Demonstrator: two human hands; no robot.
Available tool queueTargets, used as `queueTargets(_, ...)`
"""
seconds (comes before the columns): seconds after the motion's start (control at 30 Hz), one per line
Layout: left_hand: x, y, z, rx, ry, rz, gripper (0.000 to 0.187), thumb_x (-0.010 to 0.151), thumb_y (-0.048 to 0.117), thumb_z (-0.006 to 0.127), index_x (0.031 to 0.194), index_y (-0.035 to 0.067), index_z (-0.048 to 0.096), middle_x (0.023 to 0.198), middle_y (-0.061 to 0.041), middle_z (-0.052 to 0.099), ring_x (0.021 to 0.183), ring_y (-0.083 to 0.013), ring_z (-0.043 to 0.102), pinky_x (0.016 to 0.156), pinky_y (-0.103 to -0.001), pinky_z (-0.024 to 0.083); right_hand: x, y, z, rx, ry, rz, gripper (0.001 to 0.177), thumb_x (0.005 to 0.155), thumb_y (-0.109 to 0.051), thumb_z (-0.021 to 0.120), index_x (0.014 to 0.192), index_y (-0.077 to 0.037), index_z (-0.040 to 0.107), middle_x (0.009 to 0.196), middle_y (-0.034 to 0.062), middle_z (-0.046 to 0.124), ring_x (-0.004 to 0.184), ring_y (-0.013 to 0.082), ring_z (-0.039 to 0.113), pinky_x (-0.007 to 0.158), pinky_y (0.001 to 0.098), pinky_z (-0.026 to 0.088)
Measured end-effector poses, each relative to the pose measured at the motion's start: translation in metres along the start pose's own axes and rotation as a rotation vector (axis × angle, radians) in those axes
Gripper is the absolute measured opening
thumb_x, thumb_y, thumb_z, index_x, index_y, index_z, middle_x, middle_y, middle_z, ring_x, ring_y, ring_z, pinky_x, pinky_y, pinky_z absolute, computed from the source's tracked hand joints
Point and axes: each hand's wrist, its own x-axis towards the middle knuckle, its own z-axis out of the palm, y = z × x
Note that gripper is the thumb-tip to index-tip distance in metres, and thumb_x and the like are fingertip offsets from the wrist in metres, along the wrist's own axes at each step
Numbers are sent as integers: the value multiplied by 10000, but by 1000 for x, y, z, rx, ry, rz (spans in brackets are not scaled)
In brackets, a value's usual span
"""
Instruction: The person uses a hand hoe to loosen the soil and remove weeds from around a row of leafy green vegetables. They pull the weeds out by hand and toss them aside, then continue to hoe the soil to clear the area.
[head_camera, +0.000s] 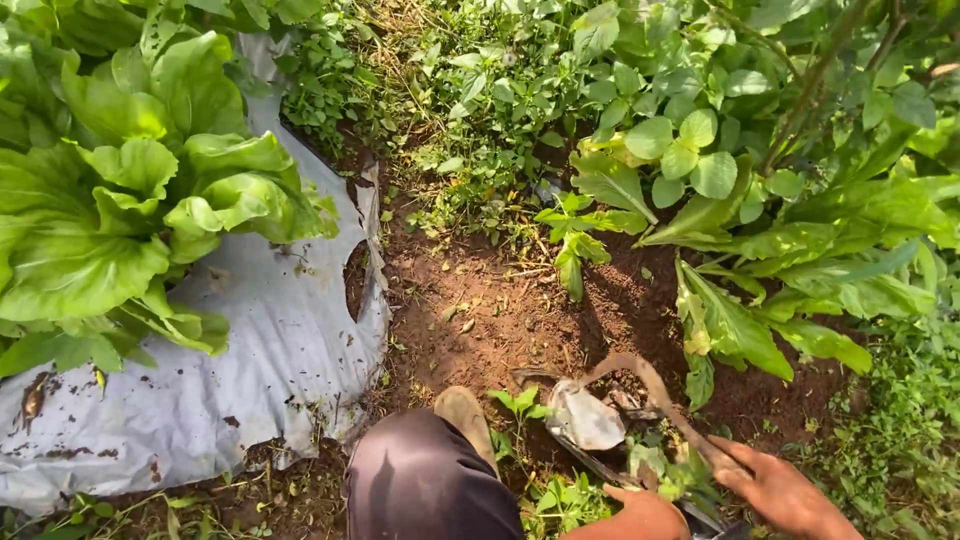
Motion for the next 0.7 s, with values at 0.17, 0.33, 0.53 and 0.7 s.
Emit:
queueTargets(0.17,-139,-3,-50,137,24,31,716,872,427,644,1486,92,493,1492,-129,506,1381,-343,470,1098,-671,311,-81,-128,-18,300,208,9,654,971,-428,482,1594,-445,284,796,248,696,489,185,426,496,347,510)
queueTargets(0.33,-226,-62,-123,360,44,15,678,883,423,689,1440,66,540,1432,-132,564,1343,-295,527,1115,-559,383,52,-143,14,363,235,-395,720,899,-243,598,1555,-353,322,1542,-53,430,1232,258,540,1000,420,518)
queueTargets(0.53,-110,-221,-181,395,174,-65,614,858,411,762,1331,44,625,1306,-129,651,1253,-273,614,1090,-489,477,95,-221,17,288,416,-648,705,871,-147,624,1534,-111,388,1341,201,634,1081,305,707,931,422,531)
queueTargets(0.7,-72,-338,-207,155,260,-273,536,920,421,705,1289,36,660,1246,-120,689,1191,-291,652,1041,-525,518,113,-278,-36,455,556,-504,410,1002,-303,521,1362,-107,521,1145,250,629,746,325,655,664,406,555)
